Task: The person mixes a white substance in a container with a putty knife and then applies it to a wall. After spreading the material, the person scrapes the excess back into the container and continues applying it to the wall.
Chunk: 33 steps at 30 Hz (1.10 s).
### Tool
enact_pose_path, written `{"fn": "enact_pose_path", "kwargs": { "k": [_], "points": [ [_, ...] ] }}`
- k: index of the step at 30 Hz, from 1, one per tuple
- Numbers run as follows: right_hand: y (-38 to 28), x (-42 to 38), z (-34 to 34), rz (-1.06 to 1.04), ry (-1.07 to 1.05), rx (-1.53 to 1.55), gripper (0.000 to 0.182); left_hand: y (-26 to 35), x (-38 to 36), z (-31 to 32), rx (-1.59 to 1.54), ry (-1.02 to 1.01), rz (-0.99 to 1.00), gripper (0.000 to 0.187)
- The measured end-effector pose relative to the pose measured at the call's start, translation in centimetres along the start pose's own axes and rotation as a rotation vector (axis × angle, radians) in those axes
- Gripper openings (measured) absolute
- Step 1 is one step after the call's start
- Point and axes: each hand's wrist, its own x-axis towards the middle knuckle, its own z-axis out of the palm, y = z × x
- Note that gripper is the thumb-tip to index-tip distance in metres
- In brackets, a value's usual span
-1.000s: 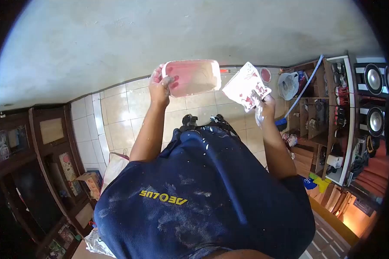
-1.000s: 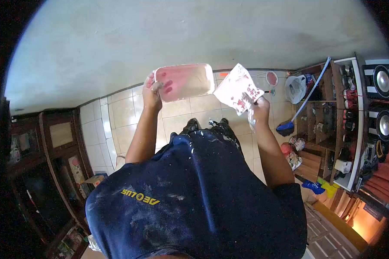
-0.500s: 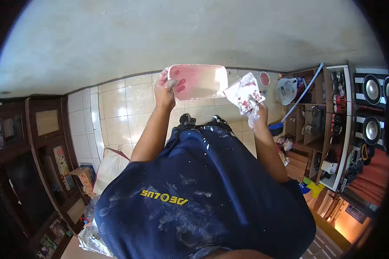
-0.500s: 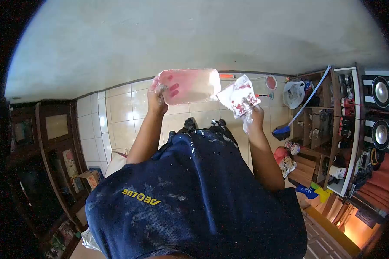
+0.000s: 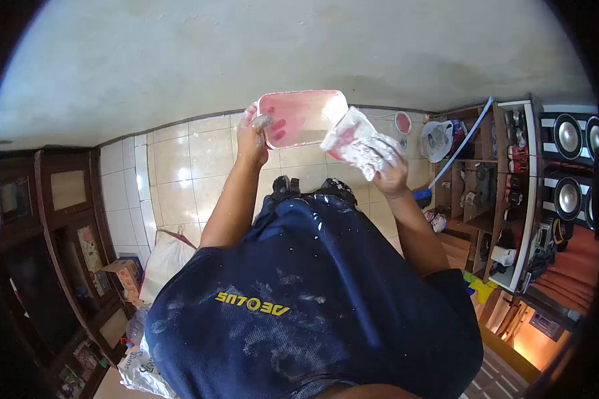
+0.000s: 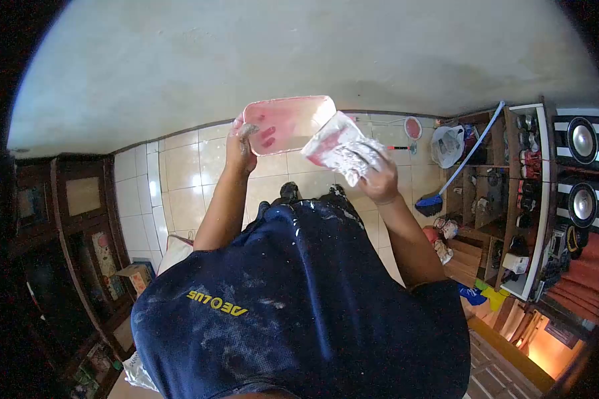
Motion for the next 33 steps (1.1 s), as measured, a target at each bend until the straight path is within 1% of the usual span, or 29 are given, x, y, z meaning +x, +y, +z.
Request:
{"fn": "enact_pose_path", "kwargs": {
  "k": [2, 3, 5, 6, 11, 13, 15, 17, 18, 19, 20, 21, 22, 23, 25, 26, 27, 29, 30, 31, 33],
  "points": [
    [-0.5, 0.4, 1.1, -0.043, -0.068, -0.026, 0.023, -0.1, 0.0, -0.1, -0.012, -0.035, -0.009, 0.041],
    [-0.3, 0.1, 1.2, -0.044, -0.066, -0.020, 0.023, -0.5, 0.0, 0.2, -0.010, -0.030, -0.006, 0.041],
    [-0.1, -0.3, 2.2, -0.058, -0.099, -0.006, 0.023, -0.7, 0.1, 0.2, -0.124, -0.076, -0.039, 0.039],
    [-0.1, -0.6, 2.2, -0.061, -0.107, 0.014, 0.023, -0.3, -0.4, 0.7, -0.113, -0.066, -0.056, 0.038],
    [0.1, -2.7, 1.2, -0.051, -0.179, 0.104, 0.024, -0.2, 0.2, -1.0, -0.150, 0.020, -0.114, 0.039],
    [-0.4, -3.1, 0.0, -0.010, -0.242, 0.114, 0.024, 0.0, 0.3, -1.5, -0.039, 0.016, -0.012, 0.041],
    [-0.5, -3.7, -0.7, -0.021, -0.248, 0.110, 0.025, 0.5, 0.2, -1.3, 0.019, 0.002, 0.023, 0.042],
    [-0.5, -4.9, -0.5, 0.181, -0.079, 0.229, 0.022, 1.4, -0.2, -0.8, 0.082, -0.018, 0.061, 0.043],
    [-1.3, -5.0, -0.5, 0.368, 0.000, 0.192, 0.017, 1.6, -0.5, -0.5, 0.071, -0.029, 0.090, 0.043],
    [-1.4, -4.9, 0.0, 0.370, 0.006, 0.185, 0.017, 1.6, -0.6, -0.2, 0.058, -0.042, 0.116, 0.044],
    [-1.3, -4.9, 0.7, 0.756, 0.287, 0.576, 0.017, 1.2, -0.1, -0.8, 0.075, -0.026, 0.120, 0.048],
    [-1.2, -4.6, 1.1, 1.128, 0.581, 0.973, 0.017, 1.1, -0.2, -0.6, 0.076, -0.034, 0.115, 0.048],
    [-0.9, -3.8, 0.6, 1.222, 0.674, 1.194, 0.020, 1.1, -0.4, -0.3, 0.117, -0.043, 0.124, 0.050],
    [-0.5, -3.8, 0.5, 1.222, 0.681, 1.190, 0.020, 0.9, -0.7, -0.1, 0.159, -0.052, 0.133, 0.052],
    [-0.1, -3.6, 0.1, 1.313, 0.595, 1.198, 0.022, 0.1, -1.2, 0.4, 0.190, -0.046, 0.127, 0.054],
    [-0.2, -3.4, 0.0, 1.296, 0.520, 1.000, 0.018, -0.2, -1.3, 0.5, 0.216, -0.049, 0.123, 0.055],
    [-0.1, -3.0, -0.5, 1.296, 0.525, 0.995, 0.018, -0.4, -1.4, 0.7, 0.241, -0.051, 0.120, 0.056],
    [0.1, -2.7, -1.9, 0.937, 0.089, 0.287, 0.015, -0.8, -1.7, 1.2, 0.230, -0.066, 0.120, 0.057],
    [-0.1, -2.2, -2.6, 0.795, 0.024, 0.151, 0.015, -1.1, -1.8, 1.5, 0.235, -0.086, 0.122, 0.057],
    [-0.4, -1.6, -3.3, 0.804, 0.027, 0.143, 0.015, -1.2, -1.8, 1.8, 0.241, -0.108, 0.124, 0.058],
    [-1.0, -0.6, -3.9, 0.376, -0.104, -0.035, 0.021, -1.5, -2.0, 2.5, 0.253, -0.138, 0.124, 0.057]
  ]
}}
